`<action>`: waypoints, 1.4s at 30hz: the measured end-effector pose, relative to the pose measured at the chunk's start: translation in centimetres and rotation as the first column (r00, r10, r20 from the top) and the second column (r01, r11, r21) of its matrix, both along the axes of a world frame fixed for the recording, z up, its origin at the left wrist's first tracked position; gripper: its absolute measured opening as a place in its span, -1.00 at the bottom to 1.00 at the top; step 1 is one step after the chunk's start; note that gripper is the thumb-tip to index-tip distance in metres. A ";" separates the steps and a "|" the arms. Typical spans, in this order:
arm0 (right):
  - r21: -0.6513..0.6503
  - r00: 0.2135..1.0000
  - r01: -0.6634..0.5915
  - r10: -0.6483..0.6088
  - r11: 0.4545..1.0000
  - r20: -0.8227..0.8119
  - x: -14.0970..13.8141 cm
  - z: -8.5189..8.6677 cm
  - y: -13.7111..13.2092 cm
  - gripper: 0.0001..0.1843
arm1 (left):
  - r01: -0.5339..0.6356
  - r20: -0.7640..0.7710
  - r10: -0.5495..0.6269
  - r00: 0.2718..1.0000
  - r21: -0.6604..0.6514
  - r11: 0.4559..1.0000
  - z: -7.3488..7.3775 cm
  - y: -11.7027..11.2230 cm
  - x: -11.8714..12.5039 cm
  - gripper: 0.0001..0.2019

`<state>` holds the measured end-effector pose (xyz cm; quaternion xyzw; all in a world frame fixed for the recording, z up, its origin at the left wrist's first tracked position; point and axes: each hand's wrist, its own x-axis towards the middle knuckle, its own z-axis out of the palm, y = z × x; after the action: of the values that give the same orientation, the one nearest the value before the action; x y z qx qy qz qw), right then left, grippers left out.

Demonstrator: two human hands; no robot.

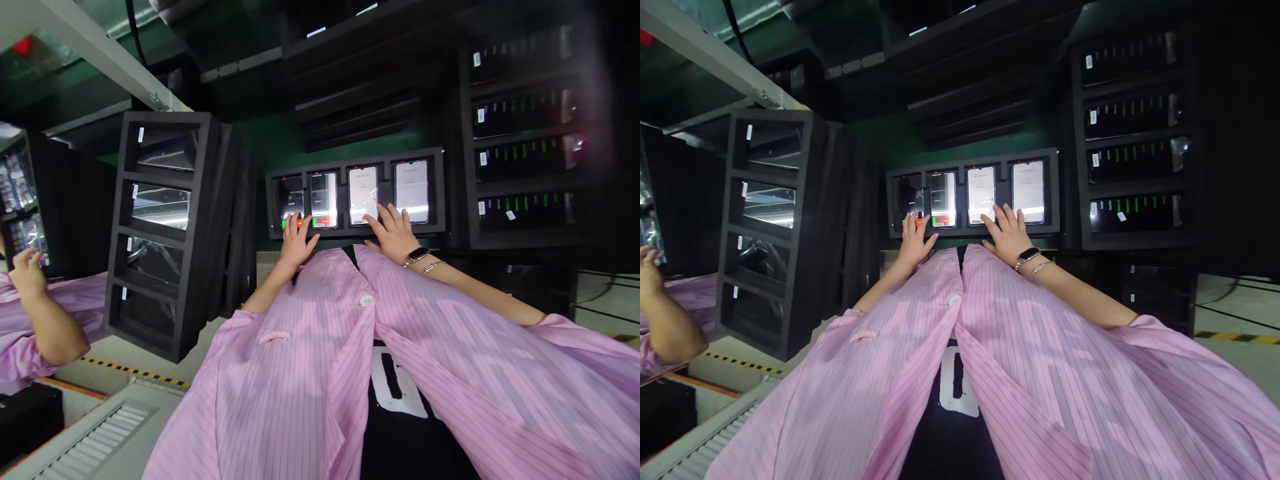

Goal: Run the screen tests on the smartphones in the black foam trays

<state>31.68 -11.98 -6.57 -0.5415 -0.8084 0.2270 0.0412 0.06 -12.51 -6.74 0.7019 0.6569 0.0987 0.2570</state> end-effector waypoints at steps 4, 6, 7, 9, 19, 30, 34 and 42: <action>-0.005 0.999 0.043 -0.043 0.999 0.024 -0.1 -0.7 -0.1 -0.28 | 0.012 -0.008 -0.012 1.000 0.002 1.000 0.0 -0.1 0.0 -0.39; 0.017 0.998 0.070 -0.070 0.997 -0.004 0.0 -0.9 -0.3 -0.23 | 0.023 -0.014 -0.023 1.000 0.007 1.000 0.0 -0.1 0.0 -0.41; 0.025 0.996 0.088 -0.088 0.996 -0.019 0.1 -1.0 -0.4 -0.19 | 0.027 -0.015 -0.027 1.000 0.010 1.000 0.0 -0.1 0.0 -0.42; 0.025 0.991 0.126 -0.125 0.992 -0.035 0.4 -1.0 -0.5 -0.13 | 0.033 -0.015 -0.033 0.999 0.013 0.999 0.0 -0.1 0.0 -0.43; -0.026 1.000 0.010 -0.010 1.000 0.001 -0.2 -0.9 0.1 -0.14 | -0.012 -0.032 0.012 0.999 0.005 1.000 0.7 0.2 0.7 -0.47; 0.011 0.996 -0.086 0.085 0.996 0.029 -1.7 -1.2 1.3 -0.01 | -0.218 -0.058 0.220 0.974 0.034 0.975 0.0 -2.4 -4.7 -0.31; -0.042 0.991 -0.088 0.092 0.995 0.101 -2.0 -1.1 1.5 -0.16 | -0.212 -0.028 0.214 0.976 0.051 0.976 -0.3 -2.4 -4.7 -0.31; 0.038 0.994 0.086 -0.088 0.996 0.058 1.4 -0.4 -0.3 -0.17 | -0.253 -0.061 0.252 0.966 -0.005 0.967 0.1 -1.6 -4.5 -0.41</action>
<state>33.04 -12.28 -7.00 -0.5817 -0.7890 0.1943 0.0368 -4.49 -14.11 -6.64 0.6135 0.7490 0.1053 0.2270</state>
